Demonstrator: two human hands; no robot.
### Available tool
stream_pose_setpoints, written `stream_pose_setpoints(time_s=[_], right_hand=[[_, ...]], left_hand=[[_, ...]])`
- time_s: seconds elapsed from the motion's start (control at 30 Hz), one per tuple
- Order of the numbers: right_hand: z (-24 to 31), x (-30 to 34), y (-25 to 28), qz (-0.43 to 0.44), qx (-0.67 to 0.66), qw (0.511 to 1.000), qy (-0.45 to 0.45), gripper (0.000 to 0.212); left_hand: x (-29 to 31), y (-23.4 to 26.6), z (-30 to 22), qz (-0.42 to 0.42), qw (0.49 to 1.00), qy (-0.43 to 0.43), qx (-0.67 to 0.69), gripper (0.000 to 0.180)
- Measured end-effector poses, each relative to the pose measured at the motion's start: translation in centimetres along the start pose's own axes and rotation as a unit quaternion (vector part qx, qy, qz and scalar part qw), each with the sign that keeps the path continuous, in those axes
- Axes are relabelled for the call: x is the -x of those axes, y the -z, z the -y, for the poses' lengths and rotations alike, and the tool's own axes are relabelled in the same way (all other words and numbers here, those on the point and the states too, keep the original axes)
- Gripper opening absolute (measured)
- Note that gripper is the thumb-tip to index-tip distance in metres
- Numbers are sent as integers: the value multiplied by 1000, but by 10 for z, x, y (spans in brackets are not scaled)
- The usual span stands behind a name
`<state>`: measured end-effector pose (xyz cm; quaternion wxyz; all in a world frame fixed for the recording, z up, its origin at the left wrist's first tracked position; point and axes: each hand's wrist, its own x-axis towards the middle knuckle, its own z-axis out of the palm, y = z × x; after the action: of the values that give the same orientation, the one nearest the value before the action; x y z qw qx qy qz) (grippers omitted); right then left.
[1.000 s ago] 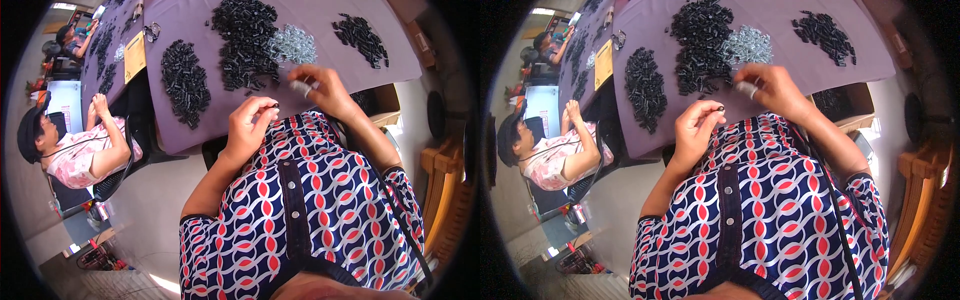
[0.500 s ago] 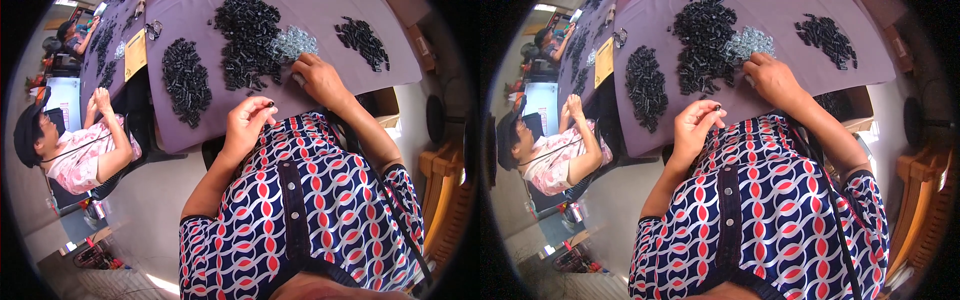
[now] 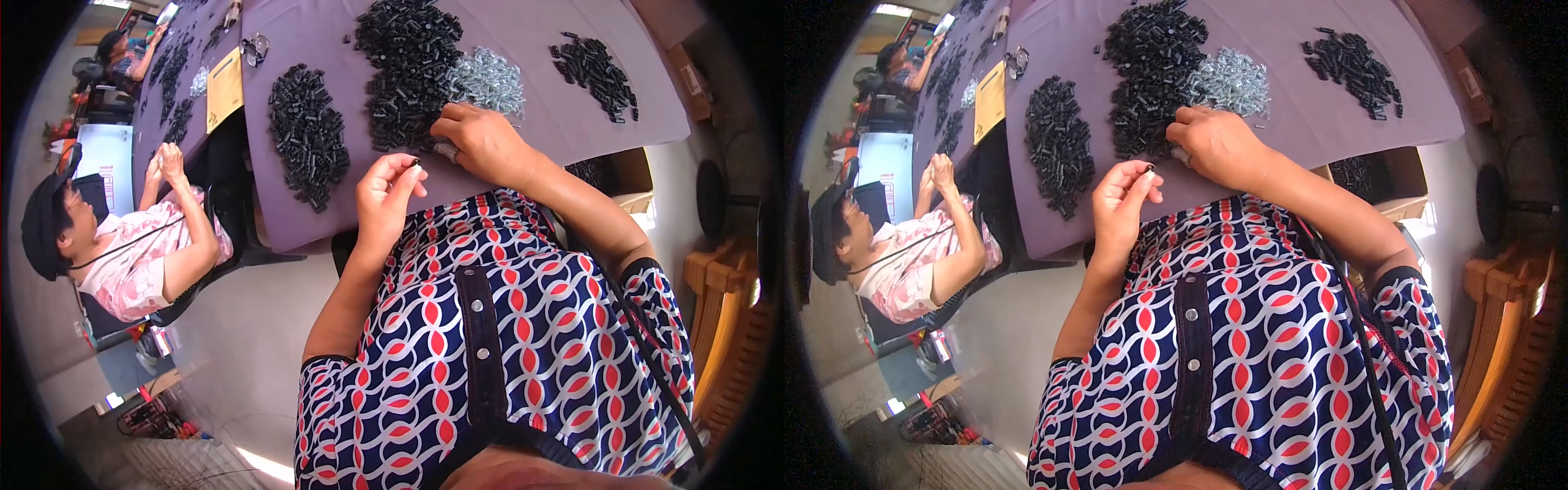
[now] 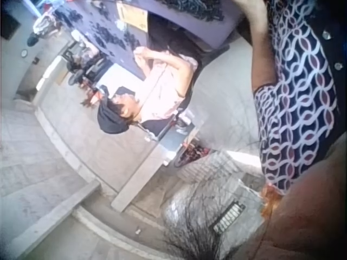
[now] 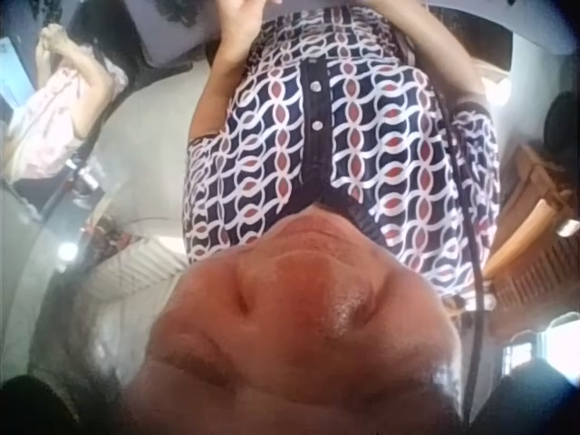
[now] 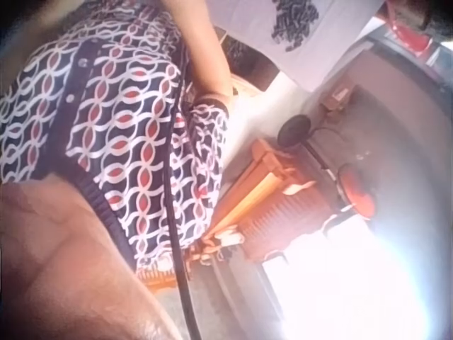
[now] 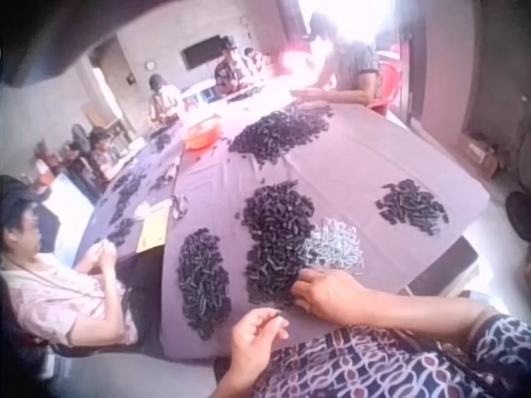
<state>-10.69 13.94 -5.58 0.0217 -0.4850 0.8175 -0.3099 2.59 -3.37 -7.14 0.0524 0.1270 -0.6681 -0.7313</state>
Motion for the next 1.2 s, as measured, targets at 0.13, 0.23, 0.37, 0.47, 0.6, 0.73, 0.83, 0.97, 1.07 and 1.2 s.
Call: stream_pose_setpoints(time_s=[0.13, 0.23, 0.37, 0.47, 0.6, 0.73, 0.83, 0.97, 1.07, 1.2], right_hand=[[0, -6, -11, 21, 38, 999, 0, 29], [0, -4, -10, 16, 47, 999, -3, 27], [2, 2, 2, -10, -44, 999, -7, 29], [16, 4, 25, 21, -207, 975, -76, 30], [23, 11, 31, 63, -293, 949, -96, 32], [20, 19, 27, 38, -304, 949, -75, 31], [21, 22, 27, 42, -348, 933, -85, 32], [21, 25, 28, 59, -402, 907, -111, 33], [18, 26, 24, 57, -411, 904, -106, 35], [20, 25, 22, 55, -415, 902, -106, 35]], left_hand=[[2, 2, 4, 2, 1000, -9, 9, 14], [3, 1, 5, 1, 1000, -18, 19, 14], [1, 2, 2, 7, 1000, -18, 10, 14], [0, -1, -4, 17, 1000, -4, 11, 14], [3, -11, -15, 50, 999, 15, 4, 17], [4, -20, -21, 59, 998, 6, -7, 15], [7, -23, -24, 58, 998, 2, -23, 14], [9, -25, -26, 56, 997, -7, -43, 14], [8, -25, -25, 60, 997, -13, -49, 14], [6, -22, -21, 58, 997, -1, -41, 14]])
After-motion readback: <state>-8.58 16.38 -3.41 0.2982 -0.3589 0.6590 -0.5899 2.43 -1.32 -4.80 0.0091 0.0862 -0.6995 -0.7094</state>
